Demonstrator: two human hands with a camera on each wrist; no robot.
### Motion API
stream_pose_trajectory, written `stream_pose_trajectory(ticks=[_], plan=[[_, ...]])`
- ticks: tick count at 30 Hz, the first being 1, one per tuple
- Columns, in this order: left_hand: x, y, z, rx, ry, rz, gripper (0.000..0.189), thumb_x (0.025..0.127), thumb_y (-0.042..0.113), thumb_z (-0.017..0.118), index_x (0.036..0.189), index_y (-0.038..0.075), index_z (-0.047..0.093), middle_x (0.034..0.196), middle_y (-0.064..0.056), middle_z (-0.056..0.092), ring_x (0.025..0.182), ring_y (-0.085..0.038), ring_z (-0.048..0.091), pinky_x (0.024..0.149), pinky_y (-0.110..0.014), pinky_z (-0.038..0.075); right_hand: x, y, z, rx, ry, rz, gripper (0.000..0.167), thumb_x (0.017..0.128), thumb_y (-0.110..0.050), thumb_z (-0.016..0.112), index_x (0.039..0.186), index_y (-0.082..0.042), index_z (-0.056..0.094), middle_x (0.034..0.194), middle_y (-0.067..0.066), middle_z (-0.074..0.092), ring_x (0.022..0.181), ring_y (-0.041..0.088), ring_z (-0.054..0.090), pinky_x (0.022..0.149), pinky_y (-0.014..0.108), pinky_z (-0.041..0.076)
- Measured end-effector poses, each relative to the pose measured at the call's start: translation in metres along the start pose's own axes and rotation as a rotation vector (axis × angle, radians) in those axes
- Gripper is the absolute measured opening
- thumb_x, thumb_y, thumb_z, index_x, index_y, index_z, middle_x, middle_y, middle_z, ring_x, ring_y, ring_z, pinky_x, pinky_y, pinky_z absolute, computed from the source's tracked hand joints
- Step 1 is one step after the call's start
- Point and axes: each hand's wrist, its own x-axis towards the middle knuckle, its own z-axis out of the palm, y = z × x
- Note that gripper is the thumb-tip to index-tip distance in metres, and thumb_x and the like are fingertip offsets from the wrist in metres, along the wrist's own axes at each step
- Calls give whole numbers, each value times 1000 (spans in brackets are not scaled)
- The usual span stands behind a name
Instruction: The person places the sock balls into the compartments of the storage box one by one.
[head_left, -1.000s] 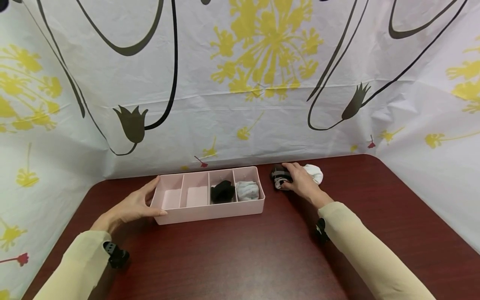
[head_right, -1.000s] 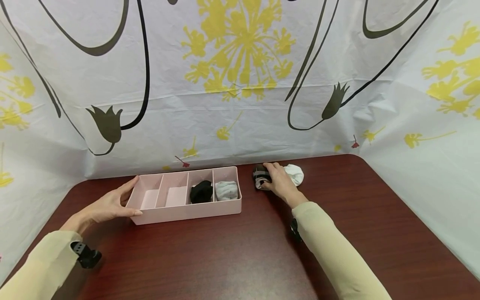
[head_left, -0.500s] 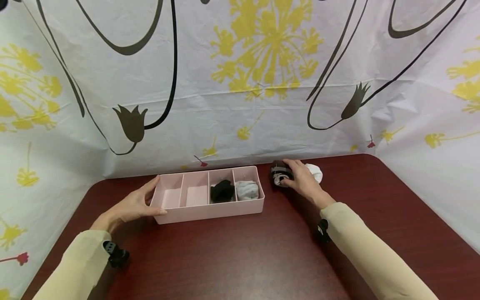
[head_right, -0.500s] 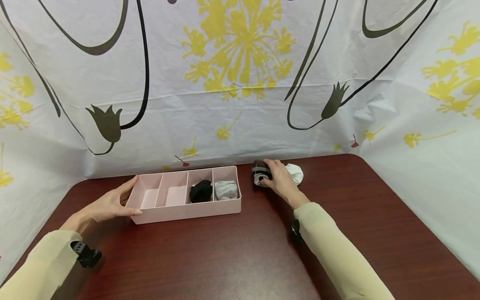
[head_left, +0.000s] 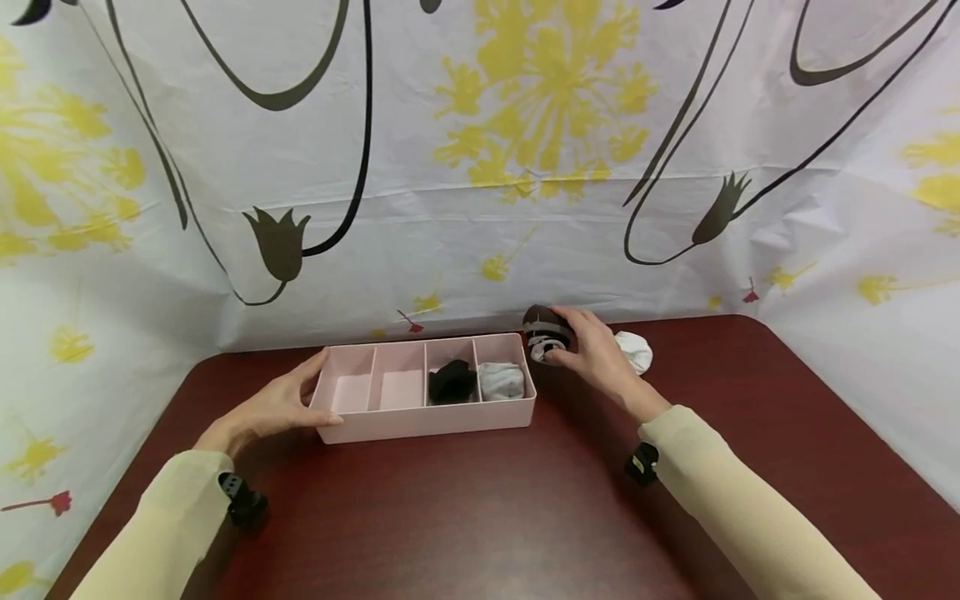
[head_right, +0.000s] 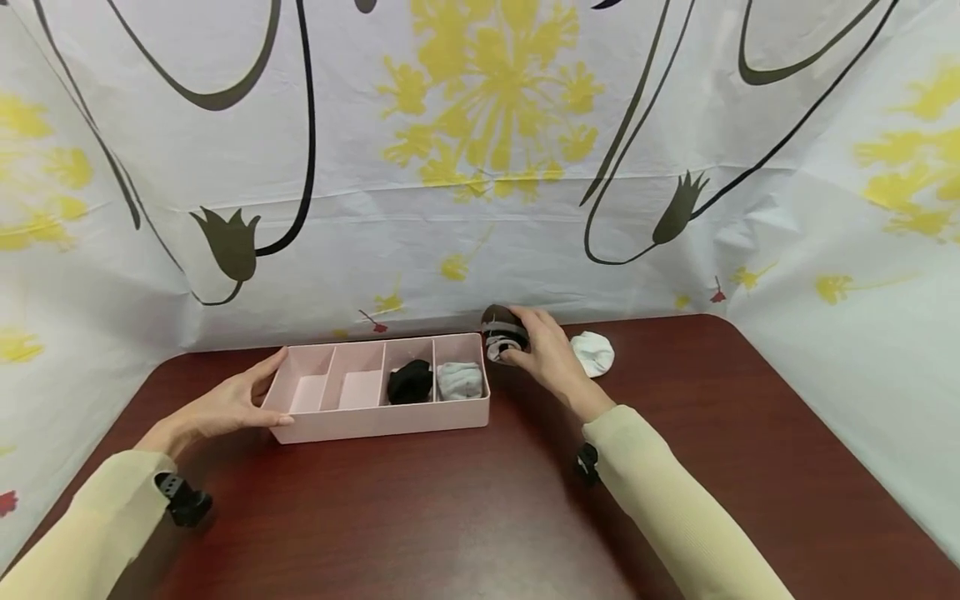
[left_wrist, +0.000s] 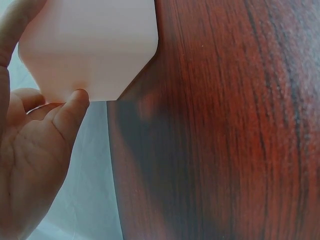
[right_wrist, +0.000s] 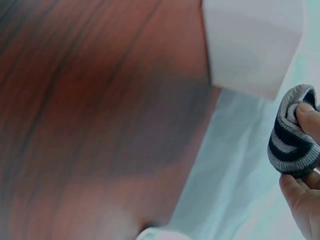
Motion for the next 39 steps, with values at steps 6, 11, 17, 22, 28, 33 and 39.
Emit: stream_pose_trajectory(ticks=[6,11,17,22,28,33,39], plan=[[5,0,1,-5,-3,-14,114,71,38,80,153,12,5,157,-14,9,137,-36,24,105,-56,29,8,-29,1,36,22,-50,68,77,-11,77,136,0,45,126,21,54,114,35,51,89,50,44],[0,-4,0,-17,9,-42,114,71,38,80,153,12,5,157,-14,8,137,-36,24,105,-57,28,19,-55,11,96,17,-123,68,77,-12,77,137,-1,45,127,20,54,115,34,51,90,49,44],[-1,-4,-1,-21,10,-36,114,71,38,80,153,11,4,157,-15,8,137,-37,24,105,-58,29,26,-74,24,149,43,-177,66,77,-11,77,135,-2,47,126,18,56,116,32,52,94,47,43],[-1,-3,-1,-38,10,-13,114,71,34,81,152,11,4,157,-16,9,133,-38,33,104,-55,32,29,-86,35,177,42,-213,67,77,-11,78,135,-1,47,125,18,56,99,28,59,88,44,47],[-1,-3,-1,-66,10,8,115,72,31,82,152,11,3,157,-17,7,129,-39,41,103,-52,35,34,-103,47,183,46,-238,66,77,-13,78,134,-2,49,123,16,57,108,28,56,87,44,48],[-1,-4,-1,-81,8,17,114,72,29,82,152,10,3,157,-18,7,127,-39,43,101,-50,37,39,-113,59,182,41,-252,64,76,-14,78,133,-1,50,120,17,59,98,27,58,81,41,49],[1,-6,-1,-80,10,29,114,72,28,82,152,8,3,156,-19,7,128,-40,42,101,-50,36,43,-121,72,220,20,-251,65,76,-14,79,132,-1,50,121,17,58,101,28,58,84,41,49]])
